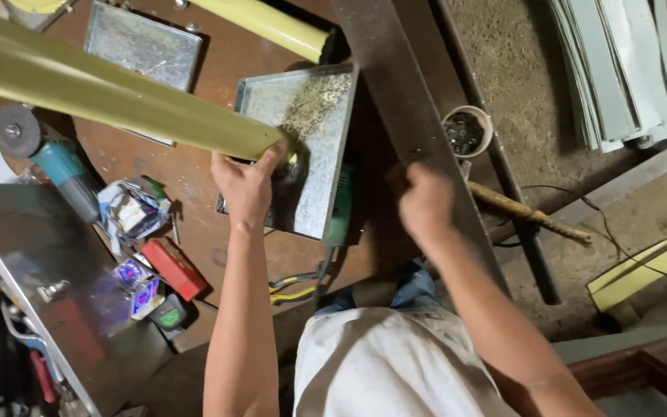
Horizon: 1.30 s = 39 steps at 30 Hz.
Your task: Assembling yellow metal poles onto square metal base plates using a hammer, electric drill, and pliers.
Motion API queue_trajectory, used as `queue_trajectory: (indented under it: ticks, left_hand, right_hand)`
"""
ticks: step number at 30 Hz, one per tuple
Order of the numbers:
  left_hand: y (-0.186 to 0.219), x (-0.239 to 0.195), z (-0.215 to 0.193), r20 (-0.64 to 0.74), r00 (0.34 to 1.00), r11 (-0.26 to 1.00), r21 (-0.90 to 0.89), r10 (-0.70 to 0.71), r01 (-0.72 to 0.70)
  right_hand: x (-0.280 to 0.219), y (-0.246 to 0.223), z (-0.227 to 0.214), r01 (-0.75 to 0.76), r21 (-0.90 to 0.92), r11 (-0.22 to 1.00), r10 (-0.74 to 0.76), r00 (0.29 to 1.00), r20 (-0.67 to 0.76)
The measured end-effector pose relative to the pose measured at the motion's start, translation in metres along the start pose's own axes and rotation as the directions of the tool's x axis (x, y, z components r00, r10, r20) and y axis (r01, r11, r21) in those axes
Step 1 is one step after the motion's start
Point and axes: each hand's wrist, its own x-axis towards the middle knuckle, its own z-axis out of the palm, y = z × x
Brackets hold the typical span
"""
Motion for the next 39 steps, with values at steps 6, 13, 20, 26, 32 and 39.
queue_trajectory:
  ticks: [6,13,20,26,32,39]
  left_hand:
    - [-0.008,-0.032,0.057,0.002,0.999,0.999,0.002,-0.050,0.050]
    - [0.003,-0.059,0.101,-0.042,0.987,0.984,-0.097,-0.153,0.148]
    - [0.012,-0.063,0.116,0.089,0.985,0.931,-0.323,-0.148,0.169]
    - [0.052,-0.077,0.134,0.203,0.950,0.864,-0.401,-0.239,0.303]
    - [0.063,-0.085,0.143,0.276,0.913,0.791,-0.463,-0.300,0.400]
    - [0.066,-0.092,0.156,0.272,0.898,0.789,-0.432,-0.347,0.436]
  right_hand:
    - [0.052,0.026,-0.043,0.243,0.046,0.969,-0.239,0.967,-0.088]
    - [0.071,0.052,-0.047,0.325,0.169,0.931,-0.315,0.945,-0.083]
    - [0.056,0.020,-0.112,0.032,0.770,0.637,-0.303,0.929,0.211]
    - [0.053,-0.007,-0.137,-0.129,0.942,0.309,-0.361,0.900,0.242]
    - [0.048,-0.026,-0.162,-0.093,0.980,0.178,-0.396,0.905,0.158]
    - [0.048,-0.025,-0.155,-0.116,0.987,0.109,-0.398,0.905,0.150]
